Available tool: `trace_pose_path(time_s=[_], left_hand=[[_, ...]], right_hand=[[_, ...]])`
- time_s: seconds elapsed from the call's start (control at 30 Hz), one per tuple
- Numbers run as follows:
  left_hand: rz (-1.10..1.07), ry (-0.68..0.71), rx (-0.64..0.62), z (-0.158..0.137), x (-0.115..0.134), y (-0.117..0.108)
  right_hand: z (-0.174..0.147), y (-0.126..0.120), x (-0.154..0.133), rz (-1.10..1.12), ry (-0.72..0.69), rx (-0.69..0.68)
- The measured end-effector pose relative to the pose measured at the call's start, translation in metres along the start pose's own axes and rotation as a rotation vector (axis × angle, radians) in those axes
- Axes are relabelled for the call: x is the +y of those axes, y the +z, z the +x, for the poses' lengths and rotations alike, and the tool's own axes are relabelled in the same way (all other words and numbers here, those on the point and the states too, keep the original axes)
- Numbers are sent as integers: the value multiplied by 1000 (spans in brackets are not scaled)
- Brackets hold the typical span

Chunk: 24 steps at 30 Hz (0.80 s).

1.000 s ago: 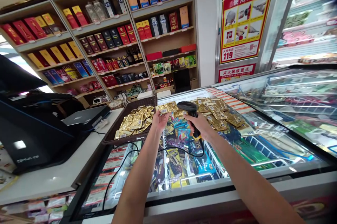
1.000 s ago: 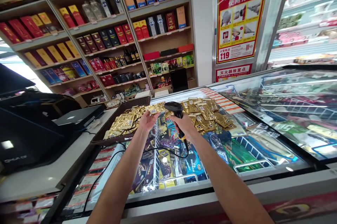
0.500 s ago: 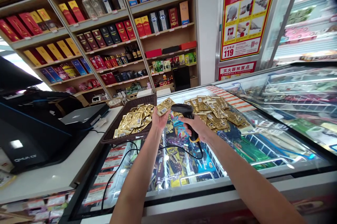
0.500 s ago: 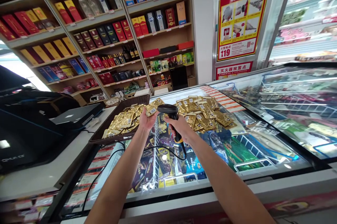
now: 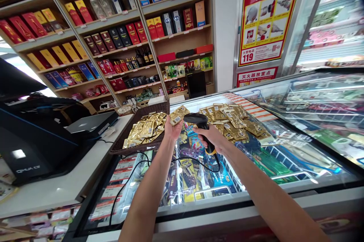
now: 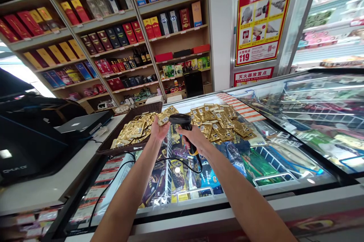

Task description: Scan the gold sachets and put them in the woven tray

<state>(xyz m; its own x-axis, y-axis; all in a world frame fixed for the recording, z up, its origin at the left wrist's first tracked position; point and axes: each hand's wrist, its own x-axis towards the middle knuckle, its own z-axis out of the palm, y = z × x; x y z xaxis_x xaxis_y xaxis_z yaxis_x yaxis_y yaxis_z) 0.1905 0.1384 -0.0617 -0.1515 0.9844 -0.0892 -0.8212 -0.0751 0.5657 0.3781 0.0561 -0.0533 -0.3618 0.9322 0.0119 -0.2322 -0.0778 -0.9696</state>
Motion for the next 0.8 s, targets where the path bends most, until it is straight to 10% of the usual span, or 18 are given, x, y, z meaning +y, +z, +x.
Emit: trace_pose_path(time_s=[0.6,0.8], left_hand=[[91,54,38,-1,-7,-1],[100,194,180,2,33,11]], right_hand=[[1,0,3,10,50,13],[4,-15,0,63,78,59]])
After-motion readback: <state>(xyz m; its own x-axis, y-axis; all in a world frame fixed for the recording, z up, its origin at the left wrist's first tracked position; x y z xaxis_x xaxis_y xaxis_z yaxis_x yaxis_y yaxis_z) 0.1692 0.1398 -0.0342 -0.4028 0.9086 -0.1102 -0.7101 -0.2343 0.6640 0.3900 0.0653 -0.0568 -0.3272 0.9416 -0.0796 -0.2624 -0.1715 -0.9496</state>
